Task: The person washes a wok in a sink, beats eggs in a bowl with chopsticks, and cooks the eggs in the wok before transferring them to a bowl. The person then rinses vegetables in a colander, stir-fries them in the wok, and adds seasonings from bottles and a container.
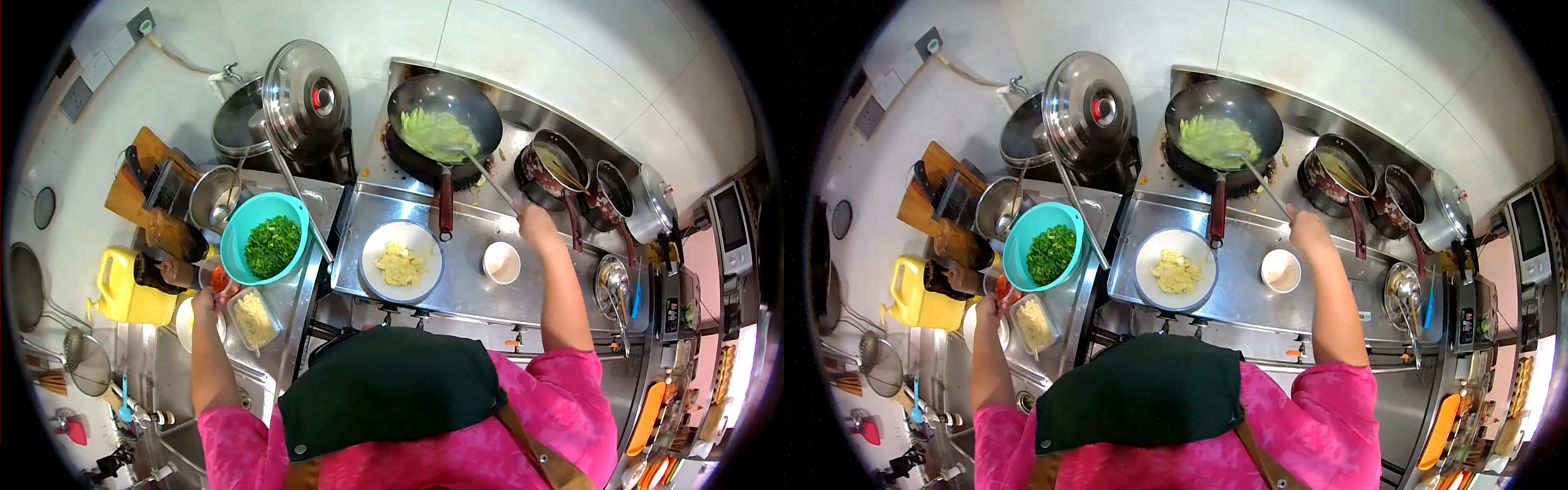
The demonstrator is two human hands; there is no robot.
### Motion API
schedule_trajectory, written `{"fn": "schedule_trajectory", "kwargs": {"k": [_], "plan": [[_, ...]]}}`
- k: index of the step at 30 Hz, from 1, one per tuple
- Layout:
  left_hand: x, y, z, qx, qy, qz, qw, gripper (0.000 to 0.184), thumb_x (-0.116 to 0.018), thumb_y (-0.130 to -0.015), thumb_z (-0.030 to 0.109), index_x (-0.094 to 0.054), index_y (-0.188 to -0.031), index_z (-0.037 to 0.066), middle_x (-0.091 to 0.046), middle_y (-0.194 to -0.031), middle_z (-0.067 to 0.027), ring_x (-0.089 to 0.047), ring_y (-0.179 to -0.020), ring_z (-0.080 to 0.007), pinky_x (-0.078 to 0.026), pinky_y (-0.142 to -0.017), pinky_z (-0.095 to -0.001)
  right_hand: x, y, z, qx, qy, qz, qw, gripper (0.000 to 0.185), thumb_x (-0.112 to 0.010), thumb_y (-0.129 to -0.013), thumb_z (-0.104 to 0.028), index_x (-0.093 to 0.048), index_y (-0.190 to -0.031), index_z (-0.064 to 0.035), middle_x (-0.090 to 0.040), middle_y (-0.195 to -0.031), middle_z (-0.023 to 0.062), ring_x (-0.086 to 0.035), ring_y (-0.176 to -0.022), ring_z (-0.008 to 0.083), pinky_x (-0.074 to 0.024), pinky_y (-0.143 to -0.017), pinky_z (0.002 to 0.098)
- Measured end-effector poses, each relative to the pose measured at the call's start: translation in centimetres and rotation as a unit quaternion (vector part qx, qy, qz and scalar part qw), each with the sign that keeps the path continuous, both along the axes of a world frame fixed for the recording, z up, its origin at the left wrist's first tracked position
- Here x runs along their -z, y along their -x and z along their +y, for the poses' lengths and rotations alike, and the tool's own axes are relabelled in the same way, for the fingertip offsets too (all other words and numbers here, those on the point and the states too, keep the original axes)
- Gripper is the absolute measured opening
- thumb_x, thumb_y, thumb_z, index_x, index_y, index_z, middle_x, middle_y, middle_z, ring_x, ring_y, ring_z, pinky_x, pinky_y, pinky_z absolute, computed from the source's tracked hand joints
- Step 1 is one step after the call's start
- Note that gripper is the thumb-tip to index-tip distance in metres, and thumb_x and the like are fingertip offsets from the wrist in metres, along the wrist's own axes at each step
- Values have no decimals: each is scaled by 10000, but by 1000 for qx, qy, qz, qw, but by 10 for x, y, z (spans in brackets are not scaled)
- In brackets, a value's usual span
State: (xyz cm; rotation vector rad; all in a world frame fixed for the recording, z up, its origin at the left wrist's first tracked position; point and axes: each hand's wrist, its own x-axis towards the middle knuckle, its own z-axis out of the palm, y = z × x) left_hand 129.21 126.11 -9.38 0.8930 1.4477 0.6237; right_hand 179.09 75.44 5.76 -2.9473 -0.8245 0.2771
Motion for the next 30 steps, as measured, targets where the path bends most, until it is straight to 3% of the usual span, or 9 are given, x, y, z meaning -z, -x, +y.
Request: {"fn": "schedule_trajectory", "kwargs": {"k": [3,5,12,16,19,22,25,28,30], "plan": [[2,12,9,-32,-5,-55,998,72,-482,-743,46,-495,-693,-3,-532,-626,-107,-568,-519,-200,-490,-441,-245,28,-18,38,50,-25,10,998,407,-467,-785,-57,-507,-1179,-151,-570,-940,243,-568,-890,345,-443,-763,419],[-7,13,3,-13,-4,-79,997,97,-485,-746,54,-481,-655,19,-513,-600,-91,-560,-513,-198,-496,-461,-243,48,-24,46,-6,-67,11,998,419,-464,-779,-49,-504,-1181,-160,-574,-950,225,-570,-893,333,-447,-762,420],[-54,42,-39,-20,3,-147,989,36,-471,-744,43,-484,-716,25,-526,-627,-51,-545,-531,-137,-477,-476,-204,0,-1,9,33,16,-19,999,394,-500,-771,-67,-525,-1154,-154,-588,-938,206,-570,-883,344,-447,-771,429],[-78,60,-65,-61,20,-194,979,23,-465,-729,37,-486,-724,32,-550,-666,-54,-563,-572,-138,-502,-528,-198,68,-35,53,20,-190,7,981,363,-519,-794,-129,-527,-1154,-176,-585,-902,225,-568,-859,369,-443,-766,410],[-120,45,-107,-54,8,-225,973,26,-474,-722,41,-494,-738,34,-564,-696,-64,-572,-600,-147,-514,-564,-194,51,-22,43,-10,-104,21,994,383,-518,-794,-117,-516,-1168,-202,-585,-933,213,-566,-875,360,-443,-770,398],[-120,42,-124,4,43,-279,959,118,-509,-705,45,-511,-822,62,-575,-809,-68,-573,-667,-160,-508,-586,-196,-1,2,7,14,2,-40,999,434,-476,-784,-40,-527,-1170,-234,-592,-908,201,-590,-837,318,-453,-736,399],[-129,9,-153,41,55,-272,960,306,-535,-704,69,-503,-1008,58,-581,-864,-65,-572,-664,-148,-502,-587,-198,16,-14,5,32,23,-73,997,425,-484,-796,-79,-499,-1196,-222,-588,-958,182,-584,-856,316,-458,-742,394],[-126,-24,-175,121,110,-345,924,349,-561,-732,86,-476,-1070,64,-581,-914,-79,-598,-705,-170,-534,-585,-242,38,-22,23,51,6,-33,998,393,-493,-803,-104,-509,-1182,-206,-570,-1000,184,-573,-876,323,-456,-748,392],[-130,-56,-193,168,110,-325,924,377,-567,-745,106,-450,-1104,93,-557,-951,-69,-596,-707,-157,-534,-560,-243,23,18,37,-61,-81,-182,978,349,-521,-796,-104,-542,-1140,-162,-559,-1039,175,-559,-899,331,-456,-759,381]]}}
